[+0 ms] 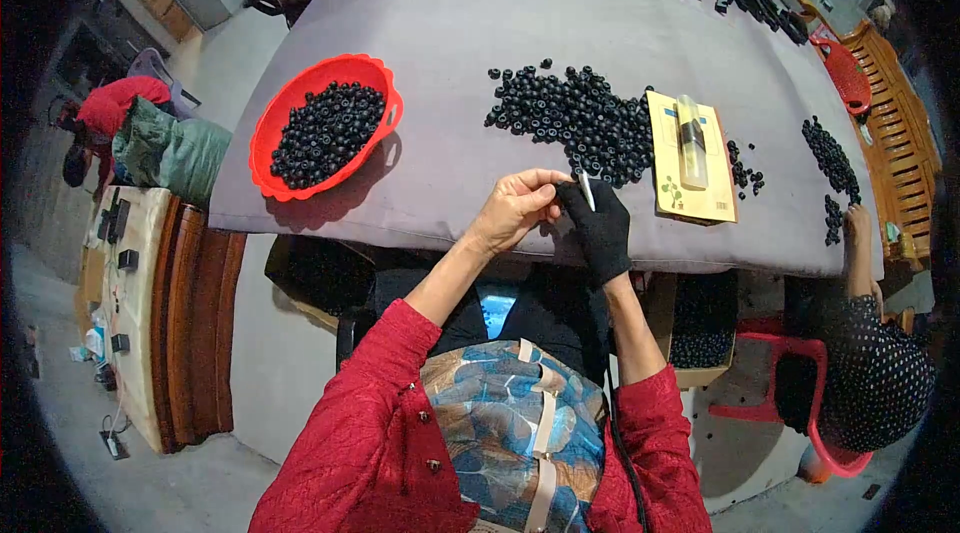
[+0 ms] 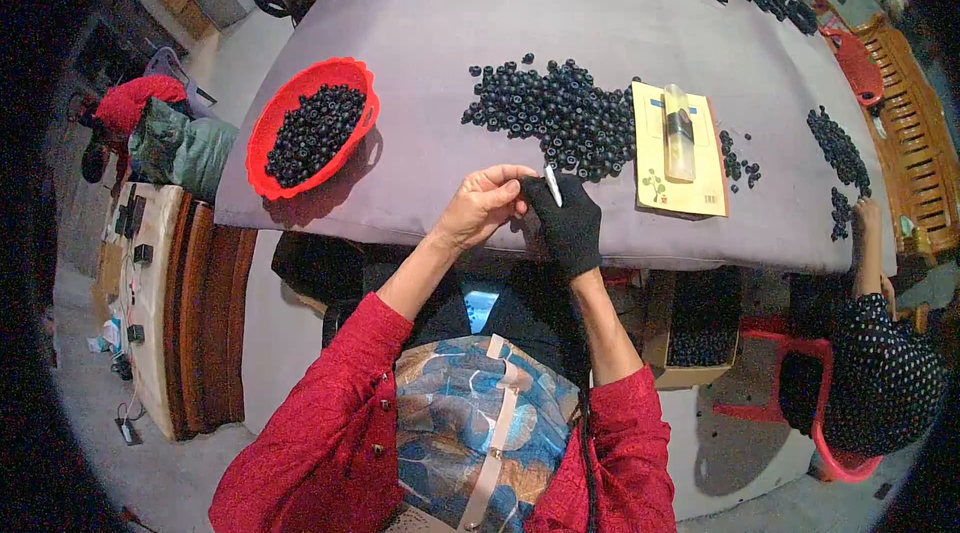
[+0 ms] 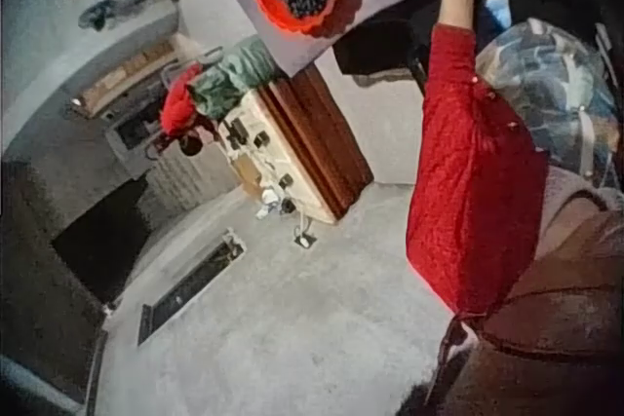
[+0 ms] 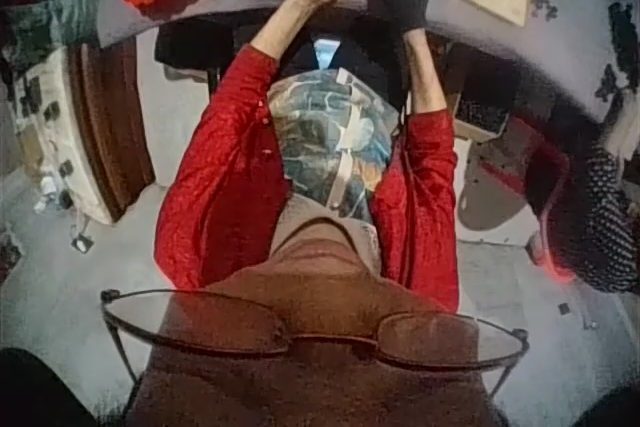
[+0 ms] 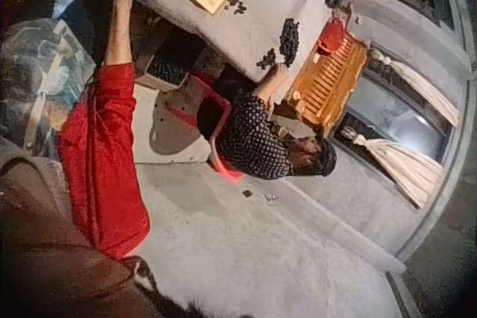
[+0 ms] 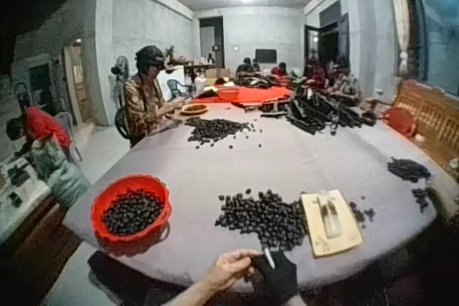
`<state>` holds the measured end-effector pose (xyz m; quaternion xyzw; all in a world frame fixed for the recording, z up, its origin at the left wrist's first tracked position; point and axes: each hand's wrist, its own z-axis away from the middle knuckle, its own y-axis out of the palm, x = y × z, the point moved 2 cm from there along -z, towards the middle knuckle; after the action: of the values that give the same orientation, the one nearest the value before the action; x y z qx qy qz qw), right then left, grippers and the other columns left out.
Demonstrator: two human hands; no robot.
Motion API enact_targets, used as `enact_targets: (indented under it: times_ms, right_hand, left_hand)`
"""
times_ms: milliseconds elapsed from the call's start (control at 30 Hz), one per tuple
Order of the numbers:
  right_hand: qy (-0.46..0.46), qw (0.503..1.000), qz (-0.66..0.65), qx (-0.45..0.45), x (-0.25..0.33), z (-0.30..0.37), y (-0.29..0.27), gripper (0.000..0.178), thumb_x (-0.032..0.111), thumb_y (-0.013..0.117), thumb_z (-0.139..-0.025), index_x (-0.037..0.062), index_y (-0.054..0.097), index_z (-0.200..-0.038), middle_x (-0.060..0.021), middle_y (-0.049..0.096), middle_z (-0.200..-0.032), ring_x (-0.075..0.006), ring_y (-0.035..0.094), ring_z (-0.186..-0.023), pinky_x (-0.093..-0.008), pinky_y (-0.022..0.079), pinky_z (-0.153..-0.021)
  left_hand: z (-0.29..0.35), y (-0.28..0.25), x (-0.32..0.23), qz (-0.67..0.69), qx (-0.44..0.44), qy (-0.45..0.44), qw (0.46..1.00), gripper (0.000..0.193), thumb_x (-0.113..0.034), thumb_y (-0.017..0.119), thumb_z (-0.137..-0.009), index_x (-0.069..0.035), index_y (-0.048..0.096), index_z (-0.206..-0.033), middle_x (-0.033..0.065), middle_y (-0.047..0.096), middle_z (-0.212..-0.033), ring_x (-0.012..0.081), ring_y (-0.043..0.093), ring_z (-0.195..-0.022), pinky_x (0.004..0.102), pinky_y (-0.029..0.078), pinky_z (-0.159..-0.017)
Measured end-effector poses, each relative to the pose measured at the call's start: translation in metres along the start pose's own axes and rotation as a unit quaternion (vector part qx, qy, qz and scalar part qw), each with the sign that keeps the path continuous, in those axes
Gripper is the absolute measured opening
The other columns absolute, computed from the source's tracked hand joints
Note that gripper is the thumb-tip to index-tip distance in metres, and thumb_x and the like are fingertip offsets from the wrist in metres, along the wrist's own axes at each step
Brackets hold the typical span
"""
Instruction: The person assembles small black plastic components by hand at a workbench.
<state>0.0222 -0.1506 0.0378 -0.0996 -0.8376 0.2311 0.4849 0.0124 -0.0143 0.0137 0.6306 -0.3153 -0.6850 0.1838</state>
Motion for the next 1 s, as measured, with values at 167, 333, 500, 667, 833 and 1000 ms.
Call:
enact_targets:
  times_ms: [167, 333, 500, 667, 833, 1000]
  right_hand:
    - [-0.046, 0.999, 0.012, -0.021, -0.012, 0.002, 0.002, 0.02, 0.019, 0.06, -0.081, 0.0023, 0.06, -0.092, -0.0057, 0.06, -0.076, -0.0123, 0.056, -0.069, -0.0261, 0.044, -0.062]
    - [-0.059, 0.997, 0.023, -0.031, -0.002, 0.0, 0.002, 0.02, 0.02, 0.061, -0.081, 0.0024, 0.06, -0.091, -0.0046, 0.06, -0.076, -0.0101, 0.054, -0.066, -0.0247, 0.043, -0.059]
    - [0.037, 0.998, -0.042, -0.019, -0.025, 0.003, 0.006, 0.019, 0.019, 0.062, -0.08, 0.0026, 0.061, -0.089, -0.0042, 0.06, -0.075, -0.0095, 0.053, -0.066, -0.0243, 0.042, -0.059]
    - [0.131, 0.988, -0.081, 0.013, -0.016, 0.001, 0.007, 0.022, 0.026, 0.061, -0.08, 0.0078, 0.06, -0.091, -0.0086, 0.058, -0.08, -0.0199, 0.058, -0.069, -0.0309, 0.045, -0.06]
    - [0.131, 0.99, -0.056, -0.012, -0.013, 0.0, 0.004, 0.025, 0.028, 0.062, -0.078, 0.0053, 0.057, -0.088, -0.0092, 0.059, -0.077, -0.0197, 0.058, -0.068, -0.031, 0.045, -0.06]
    - [0.154, 0.982, -0.109, -0.022, -0.012, 0.002, 0.006, 0.023, 0.022, 0.065, -0.076, 0.0032, 0.057, -0.089, -0.0063, 0.059, -0.076, -0.0132, 0.054, -0.067, -0.0277, 0.044, -0.061]
  left_hand:
    - [-0.001, 0.0, 0.001, -0.024, 0.011, -0.009, 1.0, 0.019, -0.008, 0.06, -0.081, -0.003, 0.059, -0.099, 0.0006, 0.058, -0.072, 0.0062, 0.053, -0.062, 0.0198, 0.045, -0.053]
    - [-0.002, -0.005, 0.001, -0.027, -0.004, -0.014, 1.0, 0.02, -0.007, 0.06, -0.081, -0.004, 0.059, -0.1, -0.0002, 0.056, -0.069, 0.0064, 0.052, -0.059, 0.0196, 0.043, -0.051]
    - [-0.004, -0.004, -0.002, 0.066, -0.035, 0.041, 0.996, 0.022, -0.005, 0.058, -0.081, -0.002, 0.056, -0.103, 0.0012, 0.056, -0.067, 0.0082, 0.052, -0.056, 0.0204, 0.044, -0.052]
    - [-0.003, -0.007, 0.001, 0.04, -0.053, 0.038, 0.997, 0.02, -0.003, 0.058, -0.08, -0.001, 0.057, -0.1, 0.004, 0.059, -0.071, 0.0104, 0.056, -0.06, 0.0216, 0.048, -0.056]
    - [-0.002, -0.006, 0.001, 0.041, -0.025, 0.041, 0.998, 0.018, -0.001, 0.062, -0.077, -0.001, 0.059, -0.095, 0.0056, 0.06, -0.074, 0.0119, 0.059, -0.065, 0.0223, 0.05, -0.059]
    - [-0.003, -0.012, 0.003, 0.034, 0.002, 0.043, 0.998, 0.016, 0.0, 0.061, -0.077, -0.002, 0.058, -0.093, 0.0064, 0.062, -0.08, 0.012, 0.059, -0.065, 0.0225, 0.051, -0.062]
